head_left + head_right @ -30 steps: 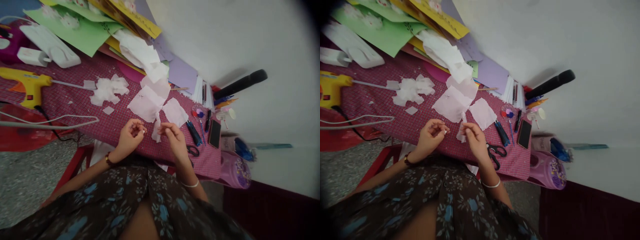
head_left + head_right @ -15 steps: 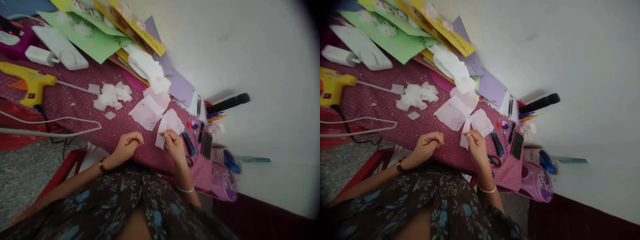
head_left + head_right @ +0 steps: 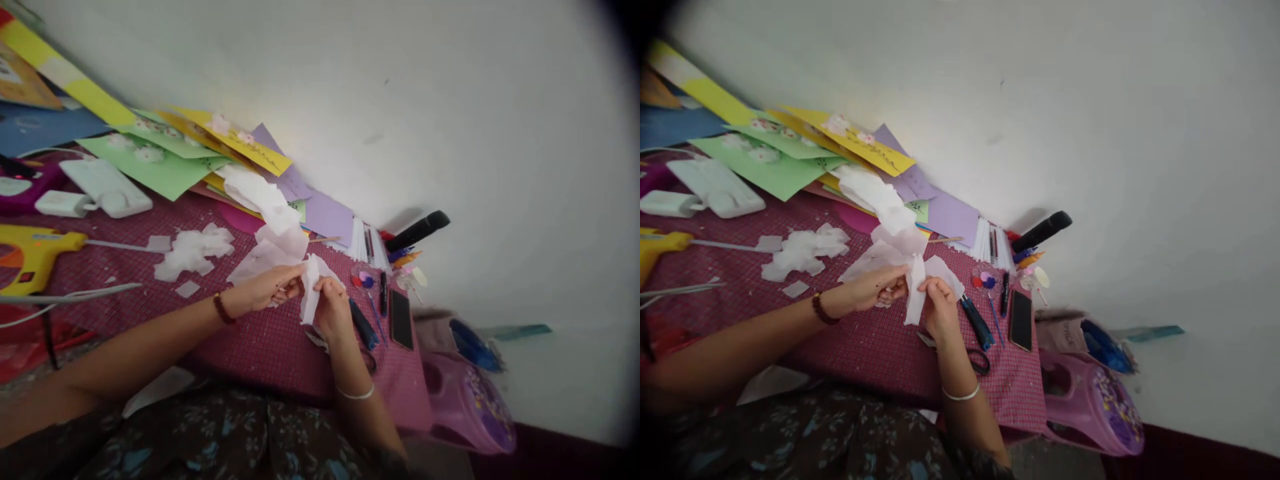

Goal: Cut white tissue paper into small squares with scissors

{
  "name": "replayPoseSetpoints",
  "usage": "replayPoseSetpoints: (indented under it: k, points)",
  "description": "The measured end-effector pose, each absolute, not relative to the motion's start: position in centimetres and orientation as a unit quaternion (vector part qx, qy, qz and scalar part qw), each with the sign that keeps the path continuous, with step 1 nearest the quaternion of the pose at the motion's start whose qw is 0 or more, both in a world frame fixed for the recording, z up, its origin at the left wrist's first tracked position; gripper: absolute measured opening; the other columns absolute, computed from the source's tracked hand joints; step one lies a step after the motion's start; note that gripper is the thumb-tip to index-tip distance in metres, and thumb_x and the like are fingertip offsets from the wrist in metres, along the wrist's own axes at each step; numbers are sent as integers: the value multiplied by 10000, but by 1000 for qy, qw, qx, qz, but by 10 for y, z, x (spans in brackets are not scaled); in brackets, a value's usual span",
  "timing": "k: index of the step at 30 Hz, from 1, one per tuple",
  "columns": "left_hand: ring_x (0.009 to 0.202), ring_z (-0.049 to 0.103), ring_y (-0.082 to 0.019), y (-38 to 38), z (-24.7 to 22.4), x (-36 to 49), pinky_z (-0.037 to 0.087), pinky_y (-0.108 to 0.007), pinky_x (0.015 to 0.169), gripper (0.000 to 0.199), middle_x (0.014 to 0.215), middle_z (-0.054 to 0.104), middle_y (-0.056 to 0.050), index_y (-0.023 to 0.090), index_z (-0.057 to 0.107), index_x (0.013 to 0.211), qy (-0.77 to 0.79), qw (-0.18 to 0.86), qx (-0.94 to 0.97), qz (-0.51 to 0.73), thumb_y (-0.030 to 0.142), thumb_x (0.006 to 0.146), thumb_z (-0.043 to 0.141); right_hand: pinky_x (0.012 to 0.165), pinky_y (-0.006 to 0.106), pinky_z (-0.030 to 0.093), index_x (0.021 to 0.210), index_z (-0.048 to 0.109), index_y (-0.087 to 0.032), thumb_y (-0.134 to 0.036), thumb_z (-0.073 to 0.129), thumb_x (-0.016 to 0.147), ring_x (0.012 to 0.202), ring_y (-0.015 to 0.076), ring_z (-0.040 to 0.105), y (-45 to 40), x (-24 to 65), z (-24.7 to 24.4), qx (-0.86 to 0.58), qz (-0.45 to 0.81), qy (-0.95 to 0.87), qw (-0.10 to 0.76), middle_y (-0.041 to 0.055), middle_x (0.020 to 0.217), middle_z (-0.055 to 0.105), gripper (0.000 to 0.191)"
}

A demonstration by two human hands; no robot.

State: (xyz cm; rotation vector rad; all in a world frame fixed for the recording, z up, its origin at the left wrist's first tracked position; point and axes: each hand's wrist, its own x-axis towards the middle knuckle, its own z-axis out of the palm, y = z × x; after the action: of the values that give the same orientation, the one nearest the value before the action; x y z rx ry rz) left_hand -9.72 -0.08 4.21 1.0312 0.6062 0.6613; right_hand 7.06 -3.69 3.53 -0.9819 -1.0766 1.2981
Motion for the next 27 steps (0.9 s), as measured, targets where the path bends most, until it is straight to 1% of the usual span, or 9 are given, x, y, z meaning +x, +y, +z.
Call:
replayPoseSetpoints:
  k: [6, 8, 10, 13, 15, 18, 22, 25, 27]
  points:
    - [400, 242, -58, -2, 35, -94, 175, -223, 397, 233, 500, 373, 56, 189, 484, 618, 301, 772, 469, 307, 332, 781, 567, 635, 291, 449, 635, 596, -212, -594, 788, 656, 645, 167, 534, -35, 69, 22, -440, 596, -413, 531, -2, 672, 582, 428]
    - [414, 258, -59, -3, 35, -95, 195, -222, 414, 223, 492, 384, 56, 183, 490, 614, 309, 764, 474, 309, 319, 777, 559, 598, 278, 443, 663, 604, -213, -602, 784, 674, 604, 155, 526, -34, 70, 19, -439, 621, -406, 507, -14, 635, 574, 429]
    - [424, 281, -59, -4, 32, -97, 223, -225, 439, 282, 476, 378, 56, 183, 464, 578, 322, 754, 479, 314, 338, 796, 555, 570, 266, 437, 769, 611, -219, -640, 721, 743, 583, 146, 535, -33, 71, 18, -419, 648, -419, 478, -20, 644, 585, 436]
    - [430, 287, -54, -3, 26, -103, 233, -224, 454, 350, 478, 381, 60, 180, 445, 556, 360, 730, 484, 321, 362, 827, 570, 602, 266, 458, 956, 576, -229, -711, 649, 775, 672, 152, 591, -33, 72, 20, -365, 664, -477, 445, 3, 783, 640, 521]
    - [447, 322, -56, -2, 23, -106, 252, -217, 458, 298, 515, 436, 55, 167, 528, 621, 391, 705, 495, 325, 370, 826, 604, 643, 268, 467, 998, 550, -228, -719, 663, 756, 739, 153, 592, -32, 73, 22, -349, 644, -522, 437, 13, 854, 636, 558]
    - [506, 409, -70, -2, 21, -107, 311, -212, 488, 217, 613, 540, 33, 153, 634, 777, 423, 670, 515, 327, 367, 781, 661, 649, 258, 446, 967, 548, -223, -652, 656, 807, 727, 134, 541, -33, 73, 23, -379, 591, -564, 434, -4, 836, 590, 470]
    - [531, 427, -73, -4, 22, -104, 332, -203, 501, 195, 600, 533, 37, 154, 600, 701, 423, 649, 542, 326, 321, 724, 698, 602, 251, 400, 858, 575, -212, -504, 646, 852, 642, 116, 479, -33, 71, 22, -441, 545, -570, 430, -29, 738, 547, 301]
    - [579, 501, -89, -4, 22, -102, 401, -209, 535, 169, 661, 596, 18, 158, 623, 755, 405, 673, 507, 354, 284, 680, 706, 580, 252, 384, 751, 575, -212, -418, 656, 824, 605, 115, 457, -33, 70, 22, -467, 527, -554, 445, -40, 671, 525, 233]
    - [546, 491, -79, -3, 22, -102, 396, -203, 511, 181, 656, 598, 24, 161, 614, 760, 394, 692, 462, 390, 259, 641, 708, 574, 253, 391, 709, 581, -215, -394, 674, 794, 610, 123, 463, -31, 72, 22, -481, 517, -526, 474, -38, 653, 533, 218]
